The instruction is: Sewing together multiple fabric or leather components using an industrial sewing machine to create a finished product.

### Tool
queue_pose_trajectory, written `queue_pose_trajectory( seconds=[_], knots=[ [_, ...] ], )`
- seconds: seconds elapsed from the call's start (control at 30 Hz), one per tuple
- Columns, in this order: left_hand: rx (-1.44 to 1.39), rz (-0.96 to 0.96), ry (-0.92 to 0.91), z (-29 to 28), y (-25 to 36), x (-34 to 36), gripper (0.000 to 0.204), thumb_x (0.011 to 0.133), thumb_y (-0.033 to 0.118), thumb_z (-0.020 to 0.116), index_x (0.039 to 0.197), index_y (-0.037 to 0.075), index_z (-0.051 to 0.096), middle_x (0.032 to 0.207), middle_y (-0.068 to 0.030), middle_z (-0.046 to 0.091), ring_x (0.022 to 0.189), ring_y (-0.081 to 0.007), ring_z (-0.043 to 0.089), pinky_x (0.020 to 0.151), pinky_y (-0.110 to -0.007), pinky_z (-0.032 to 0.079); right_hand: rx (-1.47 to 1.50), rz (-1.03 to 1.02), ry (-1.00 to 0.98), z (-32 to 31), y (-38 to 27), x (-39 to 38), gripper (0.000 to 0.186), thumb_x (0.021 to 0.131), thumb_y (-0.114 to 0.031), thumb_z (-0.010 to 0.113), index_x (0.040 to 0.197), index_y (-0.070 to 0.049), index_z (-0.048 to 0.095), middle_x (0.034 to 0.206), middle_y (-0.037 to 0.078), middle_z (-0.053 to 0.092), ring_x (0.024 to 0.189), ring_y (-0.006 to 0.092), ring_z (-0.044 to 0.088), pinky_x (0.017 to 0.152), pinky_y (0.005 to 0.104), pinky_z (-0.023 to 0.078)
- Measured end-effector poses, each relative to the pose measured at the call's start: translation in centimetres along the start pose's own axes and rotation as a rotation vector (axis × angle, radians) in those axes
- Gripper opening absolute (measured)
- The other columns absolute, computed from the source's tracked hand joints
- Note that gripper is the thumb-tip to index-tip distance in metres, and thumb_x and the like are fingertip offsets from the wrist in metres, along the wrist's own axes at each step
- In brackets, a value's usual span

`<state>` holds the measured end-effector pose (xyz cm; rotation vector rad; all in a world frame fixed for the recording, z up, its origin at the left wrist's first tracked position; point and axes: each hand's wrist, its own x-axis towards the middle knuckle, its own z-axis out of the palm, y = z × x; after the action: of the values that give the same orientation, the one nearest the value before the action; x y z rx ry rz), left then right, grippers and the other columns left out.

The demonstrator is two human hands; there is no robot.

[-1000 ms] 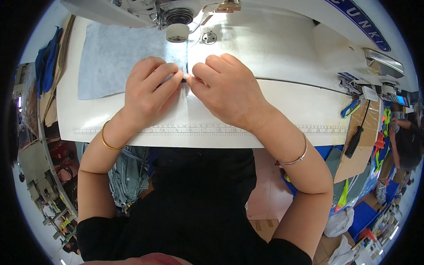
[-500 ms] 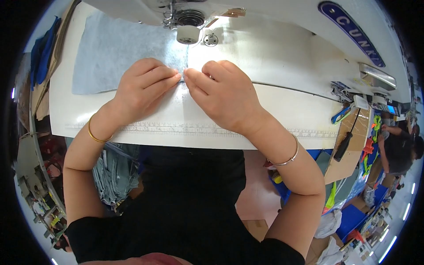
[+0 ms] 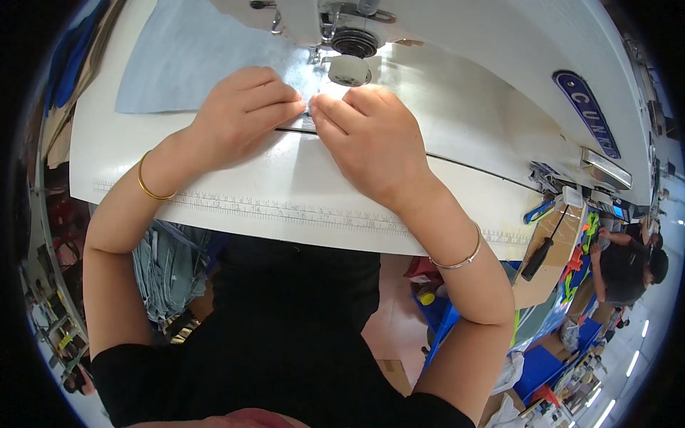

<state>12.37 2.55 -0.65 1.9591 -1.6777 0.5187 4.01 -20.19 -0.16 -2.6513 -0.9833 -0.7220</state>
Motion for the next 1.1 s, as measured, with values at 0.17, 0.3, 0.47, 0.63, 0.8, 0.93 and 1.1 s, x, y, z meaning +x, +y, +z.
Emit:
queue_pose_trajectory(
  seconds=[0.17, 0.3, 0.47, 0.63, 0.8, 0.93, 1.1],
  knots=[
    [-0.007, -0.001, -0.015, 0.0, -1.2, 0.5, 0.024, 0.076, 0.002, 0.078, 0.098, 0.002, 0.070, 0.093, -0.0064, 0.067, 0.081, -0.0255, 0.062, 0.067, -0.036, 0.052, -0.020, 0.027, -0.007, 0.4, 0.8, 0.6, 0.024, 0.079, -0.003, 0.075, 0.103, -0.008, 0.076, 0.109, -0.004, 0.075, 0.082, 0.0163, 0.066, 0.061, 0.0296, 0.053],
    [-0.015, -0.017, 0.009, 0.0, -2.0, 1.0, 0.017, 0.074, 0.002, 0.074, 0.089, 0.002, 0.067, 0.092, -0.0057, 0.066, 0.090, -0.0259, 0.063, 0.077, -0.038, 0.054, -0.046, 0.042, 0.019, 0.8, 1.2, 0.8, 0.026, 0.081, -0.003, 0.074, 0.105, -0.010, 0.077, 0.111, -0.004, 0.074, 0.082, 0.0164, 0.067, 0.058, 0.0293, 0.052],
    [0.004, -0.034, 0.054, 0.4, -3.0, 1.0, 0.017, 0.081, 0.003, 0.077, 0.097, 0.002, 0.072, 0.097, -0.0078, 0.070, 0.085, -0.0279, 0.064, 0.070, -0.038, 0.054, -0.098, 0.182, -0.039, 0.7, 0.9, 0.8, 0.035, 0.083, -0.006, 0.072, 0.116, -0.017, 0.076, 0.110, -0.006, 0.067, 0.075, 0.0149, 0.067, 0.054, 0.0301, 0.051],
    [0.018, -0.083, 0.083, 0.5, -3.0, 1.1, 0.016, 0.082, 0.004, 0.078, 0.098, 0.002, 0.073, 0.103, -0.0084, 0.073, 0.085, -0.0283, 0.066, 0.072, -0.038, 0.054, -0.221, 0.218, -0.081, 0.7, 0.6, 0.9, 0.038, 0.082, -0.009, 0.072, 0.119, -0.019, 0.075, 0.105, -0.005, 0.065, 0.071, 0.0128, 0.066, 0.052, 0.0304, 0.049],
    [0.046, -0.102, 0.078, 0.5, -3.3, 1.3, 0.019, 0.083, 0.002, 0.076, 0.101, 0.001, 0.073, 0.106, -0.0090, 0.074, 0.087, -0.0295, 0.067, 0.076, -0.039, 0.055, -0.240, 0.219, -0.078, 0.6, 0.8, 0.3, 0.040, 0.083, -0.009, 0.071, 0.122, -0.019, 0.075, 0.105, -0.004, 0.065, 0.069, 0.0135, 0.066, 0.055, 0.0327, 0.049],
    [0.040, -0.127, 0.050, 0.4, -3.7, 0.8, 0.027, 0.083, -0.001, 0.074, 0.110, 0.001, 0.073, 0.110, -0.0092, 0.074, 0.095, -0.0309, 0.067, 0.082, -0.040, 0.055, -0.171, 0.207, -0.021, 0.8, 0.6, 0.4, 0.029, 0.086, -0.008, 0.070, 0.114, -0.012, 0.076, 0.092, 0.001, 0.062, 0.071, 0.0190, 0.061, 0.062, 0.0360, 0.049],
    [0.019, -0.118, -0.052, -1.2, -3.4, 1.0, 0.041, 0.079, -0.009, 0.069, 0.118, 0.003, 0.072, 0.122, -0.0094, 0.071, 0.112, -0.0319, 0.062, 0.099, -0.043, 0.050, -0.178, 0.177, 0.032, 0.7, 0.3, 0.5, 0.021, 0.089, -0.008, 0.068, 0.109, -0.007, 0.076, 0.084, 0.006, 0.061, 0.077, 0.0223, 0.059, 0.067, 0.0377, 0.051]
  ],
)
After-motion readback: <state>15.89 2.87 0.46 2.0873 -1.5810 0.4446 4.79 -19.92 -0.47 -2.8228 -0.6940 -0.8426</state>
